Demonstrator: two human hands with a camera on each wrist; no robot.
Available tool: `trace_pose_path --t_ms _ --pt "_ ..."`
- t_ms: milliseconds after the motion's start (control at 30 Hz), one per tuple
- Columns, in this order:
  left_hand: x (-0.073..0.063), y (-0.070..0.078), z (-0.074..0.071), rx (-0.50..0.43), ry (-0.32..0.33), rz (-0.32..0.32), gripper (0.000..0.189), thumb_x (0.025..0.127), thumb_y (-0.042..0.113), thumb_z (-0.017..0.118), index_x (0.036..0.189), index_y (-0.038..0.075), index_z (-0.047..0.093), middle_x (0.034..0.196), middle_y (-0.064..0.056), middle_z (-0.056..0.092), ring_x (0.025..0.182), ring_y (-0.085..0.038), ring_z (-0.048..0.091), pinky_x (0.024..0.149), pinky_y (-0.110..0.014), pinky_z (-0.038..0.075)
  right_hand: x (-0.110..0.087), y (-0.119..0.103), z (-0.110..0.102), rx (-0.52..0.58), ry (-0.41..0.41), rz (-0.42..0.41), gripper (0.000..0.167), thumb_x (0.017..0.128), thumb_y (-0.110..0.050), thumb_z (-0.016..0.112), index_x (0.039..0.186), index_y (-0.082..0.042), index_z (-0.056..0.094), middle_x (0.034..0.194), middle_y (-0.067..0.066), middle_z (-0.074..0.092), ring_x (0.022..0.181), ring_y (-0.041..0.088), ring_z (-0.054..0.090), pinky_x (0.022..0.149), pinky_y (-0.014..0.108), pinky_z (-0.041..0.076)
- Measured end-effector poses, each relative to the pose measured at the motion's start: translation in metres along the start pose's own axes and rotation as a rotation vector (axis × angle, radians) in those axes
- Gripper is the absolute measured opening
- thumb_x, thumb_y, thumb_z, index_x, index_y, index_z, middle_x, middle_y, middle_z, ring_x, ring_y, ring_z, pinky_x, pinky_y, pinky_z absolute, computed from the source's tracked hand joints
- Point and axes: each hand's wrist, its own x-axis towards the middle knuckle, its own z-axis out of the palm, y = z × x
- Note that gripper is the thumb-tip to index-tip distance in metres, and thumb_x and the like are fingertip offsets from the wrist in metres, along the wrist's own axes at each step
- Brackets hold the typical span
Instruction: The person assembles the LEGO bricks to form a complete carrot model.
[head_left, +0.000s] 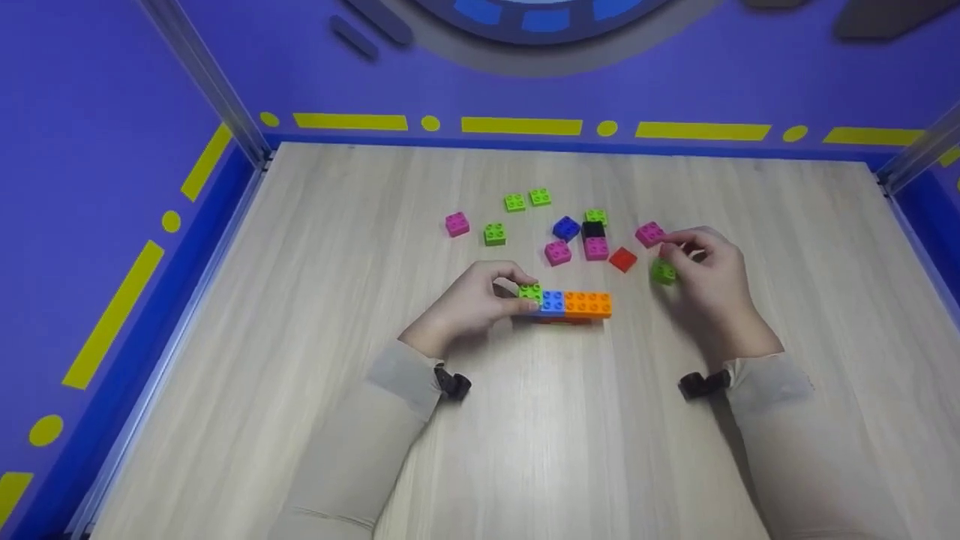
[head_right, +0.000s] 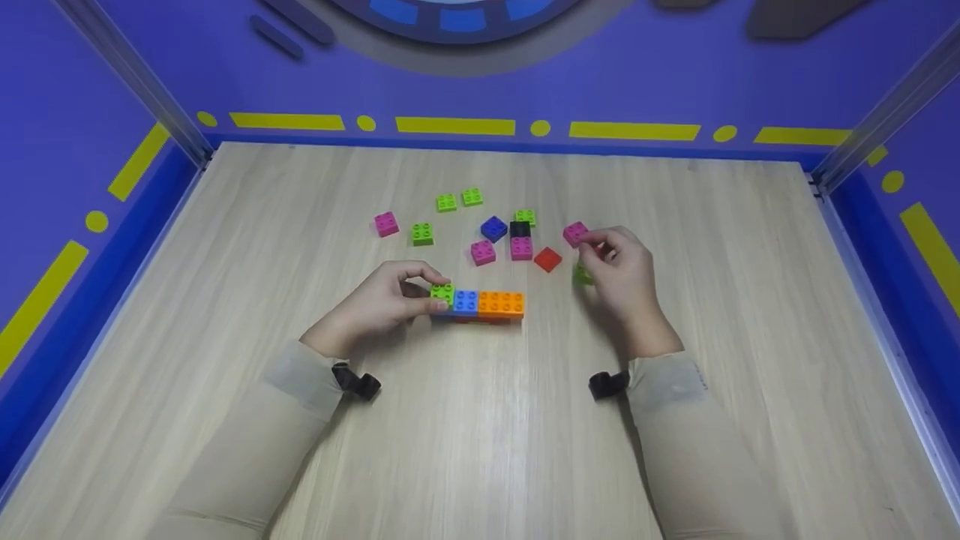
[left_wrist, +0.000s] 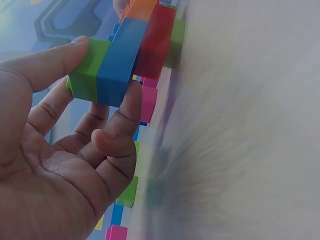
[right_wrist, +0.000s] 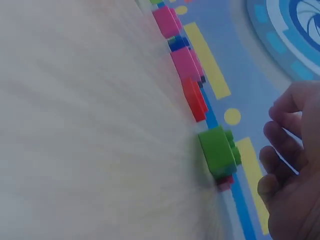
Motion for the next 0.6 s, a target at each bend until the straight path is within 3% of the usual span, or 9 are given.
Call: trace_pose_path --t_ms 133,267,600 --pt "0.002 0.000 0.000 0.004 -0.001 0.005 0.029 0.098 0.021 0.090 0.126 0.018 0.082 0.142 -0.002 0.076 0.118 -0.025 0.080 0.103 -0.038 0.061 0.006 0.012 -0.007 -0.043 -0.014 -0.060 0.021 0.107 -0.013 0.073 0.124 -0.003 0.082 0.110 -0.014 0.065 0.103 0.010 0.055 0.087 0.018 0.044" --pt "0.001 0.000 0.000 0.013 -0.003 0.001 0.029 0.099 0.022 0.090 0.127 0.018 0.082 0.142 -0.001 0.076 0.117 -0.025 0.080 0.097 -0.036 0.062 0.009 0.023 -0.013 -0.115 -0.061 -0.096 0.020 0.103 -0.015 0.081 0.120 -0.005 0.083 0.114 -0.001 0.068 0.101 0.011 0.054 0.085 0.016 0.043" --pt "0.000 0.002 0.000 0.017 -0.002 -0.002 0.030 0.099 0.022 0.089 0.128 0.018 0.082 0.142 -0.001 0.075 0.116 -0.022 0.080 0.094 -0.033 0.061 0.008 0.027 -0.024 -0.277 -0.216 -0.055 0.036 0.100 -0.022 0.086 0.131 -0.004 0.082 0.135 0.013 0.069 0.124 0.026 0.053 0.099 0.026 0.041"
